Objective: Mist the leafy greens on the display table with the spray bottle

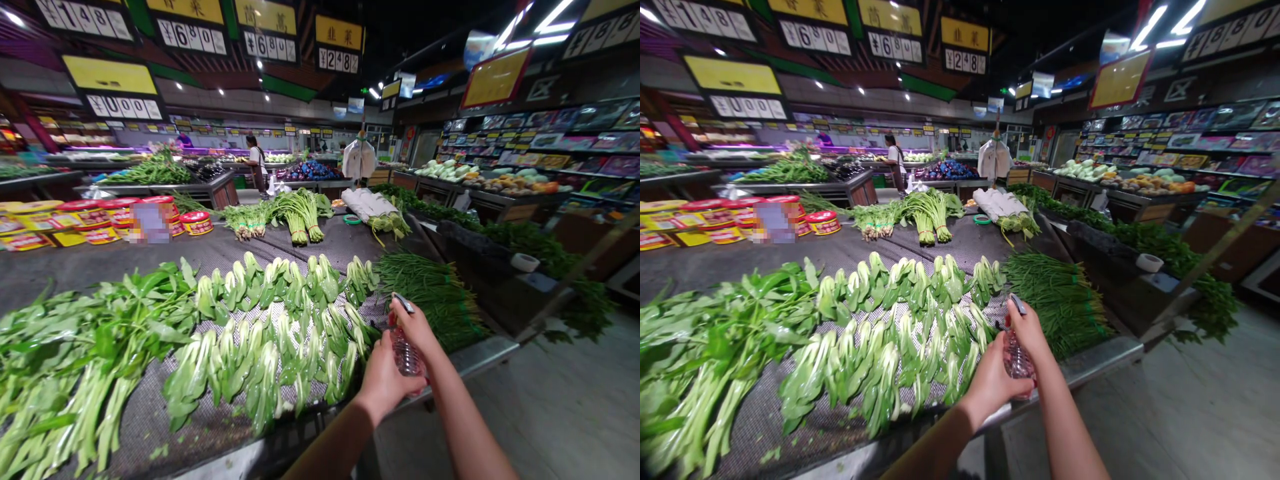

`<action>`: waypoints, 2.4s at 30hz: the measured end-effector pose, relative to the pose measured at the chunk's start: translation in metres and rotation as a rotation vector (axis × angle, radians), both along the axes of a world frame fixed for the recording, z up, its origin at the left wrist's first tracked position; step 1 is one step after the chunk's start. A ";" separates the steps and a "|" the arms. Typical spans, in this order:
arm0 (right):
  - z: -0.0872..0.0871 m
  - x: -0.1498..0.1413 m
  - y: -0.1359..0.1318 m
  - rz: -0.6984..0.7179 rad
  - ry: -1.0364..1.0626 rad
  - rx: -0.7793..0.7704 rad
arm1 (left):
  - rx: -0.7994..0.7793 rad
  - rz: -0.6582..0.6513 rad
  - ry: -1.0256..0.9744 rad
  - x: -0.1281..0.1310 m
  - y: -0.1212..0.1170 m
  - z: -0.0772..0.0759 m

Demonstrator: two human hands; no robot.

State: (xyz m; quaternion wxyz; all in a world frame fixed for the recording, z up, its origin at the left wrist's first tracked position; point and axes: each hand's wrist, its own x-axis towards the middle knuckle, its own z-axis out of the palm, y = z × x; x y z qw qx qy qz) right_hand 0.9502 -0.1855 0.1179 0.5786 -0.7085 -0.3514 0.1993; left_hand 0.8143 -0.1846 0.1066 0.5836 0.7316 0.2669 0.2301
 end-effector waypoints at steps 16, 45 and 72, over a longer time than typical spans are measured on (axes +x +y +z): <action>-0.018 -0.035 -0.028 0.045 -0.072 0.041 | 0.063 0.085 0.087 -0.031 -0.029 -0.013; -0.018 -0.117 -0.064 -0.005 -0.026 -0.006 | 0.084 0.072 0.158 -0.114 -0.066 -0.005; -0.022 -0.199 -0.129 -0.018 0.030 0.005 | 0.009 0.012 0.144 -0.202 -0.123 0.004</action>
